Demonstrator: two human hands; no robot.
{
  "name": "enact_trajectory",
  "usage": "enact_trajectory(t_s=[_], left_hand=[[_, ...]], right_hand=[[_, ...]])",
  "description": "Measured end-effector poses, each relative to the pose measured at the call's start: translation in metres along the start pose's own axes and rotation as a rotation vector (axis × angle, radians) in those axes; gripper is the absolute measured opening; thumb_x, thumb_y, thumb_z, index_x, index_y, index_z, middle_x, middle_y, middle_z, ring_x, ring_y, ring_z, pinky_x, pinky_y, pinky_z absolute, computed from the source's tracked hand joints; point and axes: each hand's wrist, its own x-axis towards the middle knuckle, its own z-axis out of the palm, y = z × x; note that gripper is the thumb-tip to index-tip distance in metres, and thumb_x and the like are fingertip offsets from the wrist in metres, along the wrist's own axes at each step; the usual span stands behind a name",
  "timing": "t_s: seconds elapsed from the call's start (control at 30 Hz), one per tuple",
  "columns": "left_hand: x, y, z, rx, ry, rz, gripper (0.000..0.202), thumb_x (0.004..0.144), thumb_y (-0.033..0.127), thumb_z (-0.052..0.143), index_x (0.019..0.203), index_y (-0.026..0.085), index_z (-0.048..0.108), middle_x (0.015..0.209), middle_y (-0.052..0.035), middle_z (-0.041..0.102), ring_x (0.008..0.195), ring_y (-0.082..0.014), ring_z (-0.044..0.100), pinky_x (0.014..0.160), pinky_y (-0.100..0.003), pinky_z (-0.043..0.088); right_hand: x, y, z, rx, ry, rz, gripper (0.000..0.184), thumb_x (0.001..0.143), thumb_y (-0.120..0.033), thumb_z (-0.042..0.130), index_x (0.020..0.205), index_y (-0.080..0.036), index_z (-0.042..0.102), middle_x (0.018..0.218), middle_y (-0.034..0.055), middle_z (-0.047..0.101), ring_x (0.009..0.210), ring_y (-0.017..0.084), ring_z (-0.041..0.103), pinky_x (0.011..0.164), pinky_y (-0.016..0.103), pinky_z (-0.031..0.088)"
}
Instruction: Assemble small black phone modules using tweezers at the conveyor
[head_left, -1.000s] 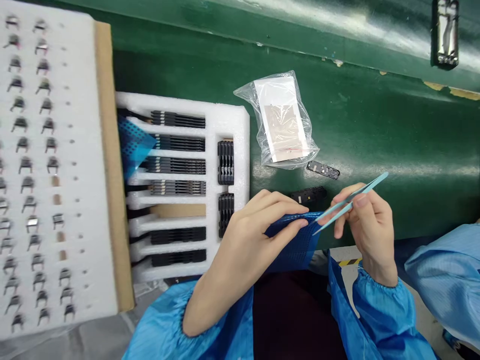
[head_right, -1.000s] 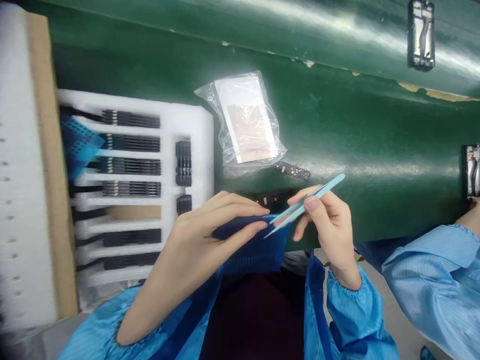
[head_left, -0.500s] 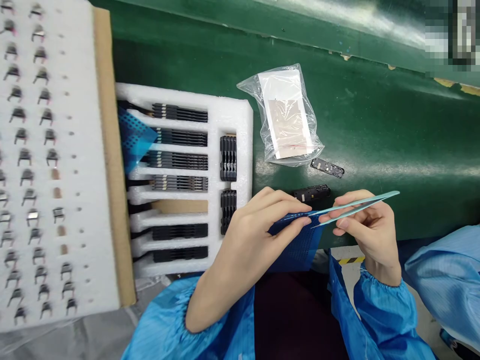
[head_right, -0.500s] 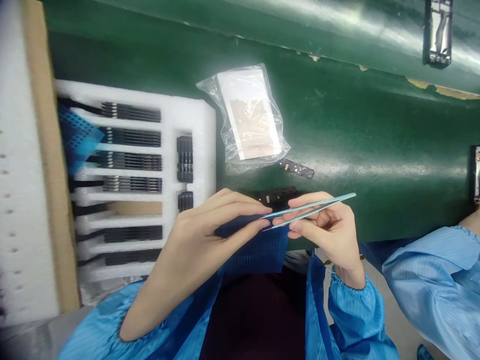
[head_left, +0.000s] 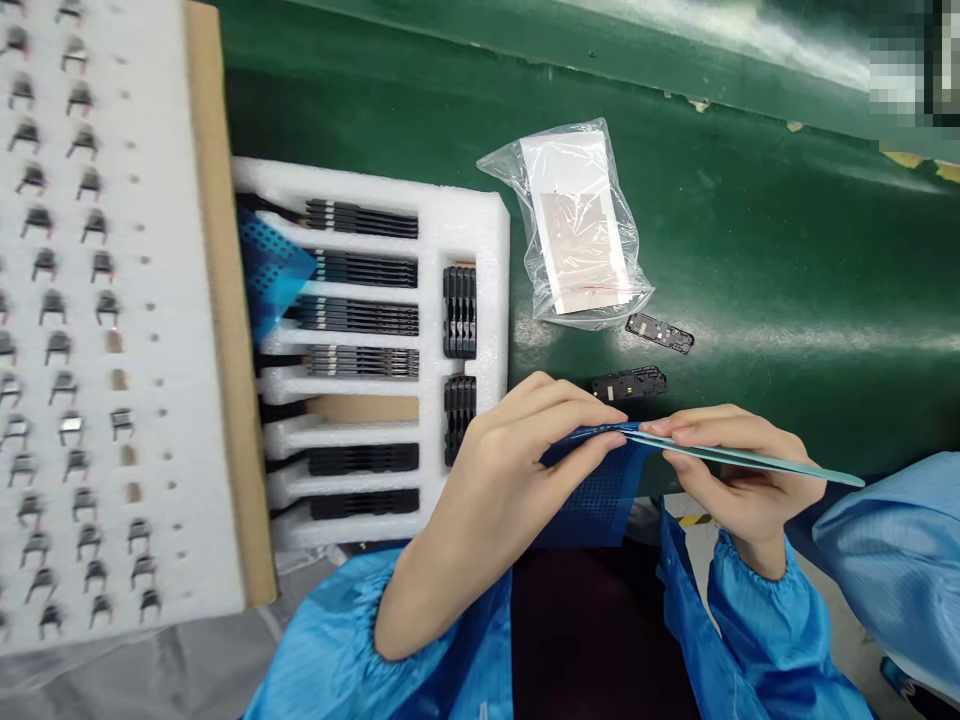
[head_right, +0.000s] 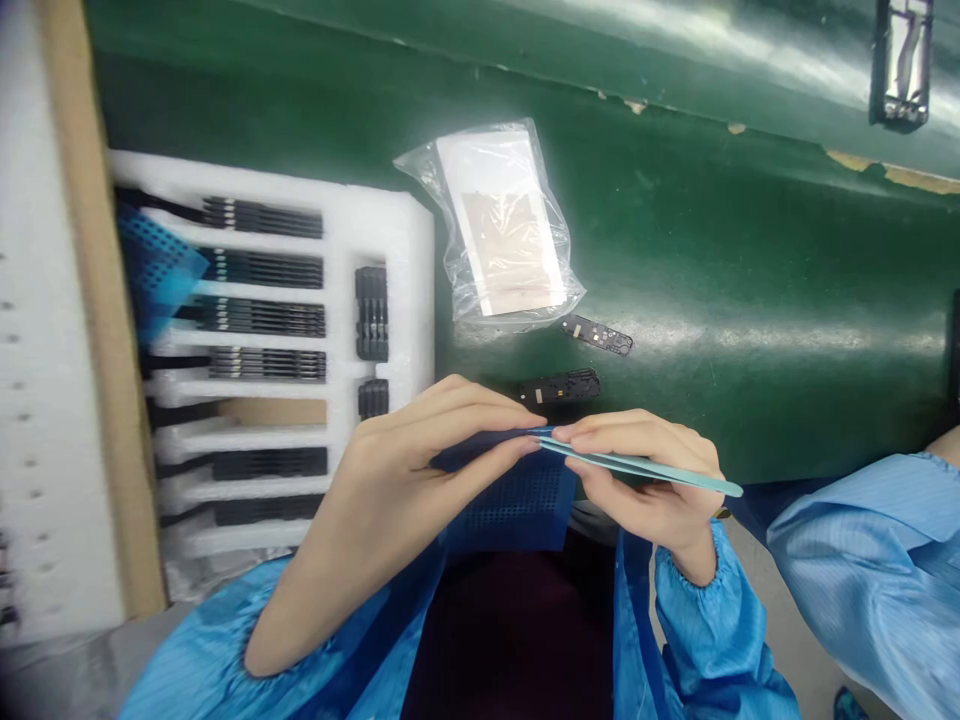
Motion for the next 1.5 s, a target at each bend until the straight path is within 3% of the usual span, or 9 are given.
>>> enact_trajectory(t_s=[1.03,1.3,1.4,1.5], left_hand=[[0.000,0.001,-0.001,-0.005,0.001,-0.012,0.010,0.103,0.012,0.080,0.109,0.020,0.083,0.103,-0.0022,0.084,0.094,-0.0189,0.073,0.083,-0.030,0.062],[-0.001,0.000,-0.001,0.005,-0.003,-0.019,0.009,0.105,0.015,0.078,0.109,0.022,0.083,0.103,-0.0037,0.085,0.094,-0.0211,0.074,0.082,-0.033,0.063],[0.000,0.001,-0.002,0.015,-0.017,-0.013,0.009,0.105,0.015,0.078,0.109,0.021,0.083,0.104,-0.0038,0.084,0.095,-0.0209,0.074,0.083,-0.033,0.063],[0.000,0.002,-0.004,0.042,-0.049,0.005,0.011,0.105,0.013,0.077,0.111,0.022,0.082,0.107,-0.0036,0.085,0.097,-0.0210,0.073,0.085,-0.033,0.064]], right_hand=[[-0.001,-0.001,0.000,-0.074,-0.021,0.007,0.056,0.087,-0.001,0.087,0.135,-0.031,0.082,0.114,0.0026,0.089,0.097,0.027,0.089,0.079,0.037,0.078],[-0.003,0.000,0.000,-0.090,-0.006,0.019,0.047,0.089,-0.006,0.087,0.128,-0.031,0.084,0.109,0.0033,0.090,0.092,0.028,0.089,0.074,0.040,0.079],[-0.005,0.002,-0.001,-0.057,0.046,0.041,0.041,0.089,-0.006,0.088,0.123,-0.030,0.085,0.106,0.0039,0.090,0.091,0.028,0.089,0.074,0.040,0.079],[-0.007,0.005,-0.002,-0.058,0.178,0.112,0.028,0.090,-0.010,0.088,0.111,-0.027,0.085,0.097,0.0033,0.088,0.088,0.027,0.089,0.073,0.039,0.078]])
